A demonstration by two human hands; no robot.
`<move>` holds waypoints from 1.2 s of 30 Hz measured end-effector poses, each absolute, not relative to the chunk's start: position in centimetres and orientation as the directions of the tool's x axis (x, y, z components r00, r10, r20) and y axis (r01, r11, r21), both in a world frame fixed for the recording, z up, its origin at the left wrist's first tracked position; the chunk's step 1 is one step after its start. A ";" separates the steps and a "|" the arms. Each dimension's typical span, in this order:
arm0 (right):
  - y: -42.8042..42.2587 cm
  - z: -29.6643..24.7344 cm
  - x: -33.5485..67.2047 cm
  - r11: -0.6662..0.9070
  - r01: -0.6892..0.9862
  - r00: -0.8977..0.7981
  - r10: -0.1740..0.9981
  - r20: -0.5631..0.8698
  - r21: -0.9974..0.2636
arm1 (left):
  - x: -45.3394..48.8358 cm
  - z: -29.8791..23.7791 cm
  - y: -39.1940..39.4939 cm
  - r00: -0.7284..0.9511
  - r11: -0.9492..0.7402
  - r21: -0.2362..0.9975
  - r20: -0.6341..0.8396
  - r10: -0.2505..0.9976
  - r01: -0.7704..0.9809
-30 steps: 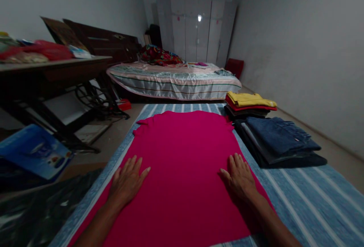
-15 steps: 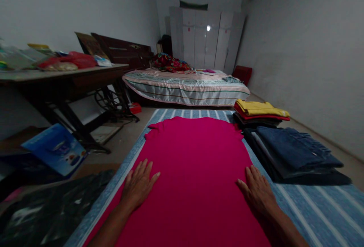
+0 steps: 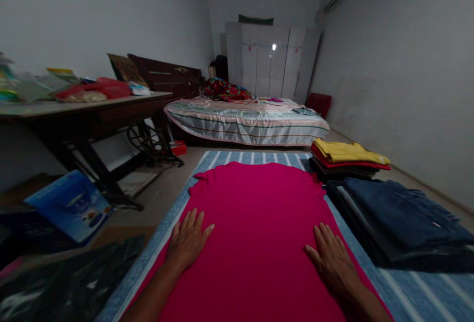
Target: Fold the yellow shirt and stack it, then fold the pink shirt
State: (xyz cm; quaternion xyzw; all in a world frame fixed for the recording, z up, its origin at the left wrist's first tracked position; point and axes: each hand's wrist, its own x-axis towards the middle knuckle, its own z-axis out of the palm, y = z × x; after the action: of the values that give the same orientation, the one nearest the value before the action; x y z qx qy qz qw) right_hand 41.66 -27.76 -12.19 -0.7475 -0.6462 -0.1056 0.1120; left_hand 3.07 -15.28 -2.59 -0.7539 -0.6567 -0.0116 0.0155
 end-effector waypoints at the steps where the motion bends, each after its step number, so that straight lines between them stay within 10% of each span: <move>1: -27.8 -12.5 41.8 -0.136 0.991 0.136 0.939 0.316 -0.022 | 2.9 -2.7 -15.3 0.143 -0.142 -0.015 0.032 0.989 0.990; 36: -28.3 -10.8 42.5 -0.165 0.986 0.167 0.951 0.258 -0.030 | 2.7 -3.1 -15.0 0.126 -0.126 -0.106 -0.010 0.992 0.986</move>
State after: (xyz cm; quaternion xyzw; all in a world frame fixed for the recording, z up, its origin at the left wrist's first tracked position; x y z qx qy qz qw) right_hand 42.46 -28.28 -10.77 -0.7579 -0.6390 -0.0899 0.0956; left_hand 2.68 -15.01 -3.15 -0.7494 -0.6599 0.0388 0.0368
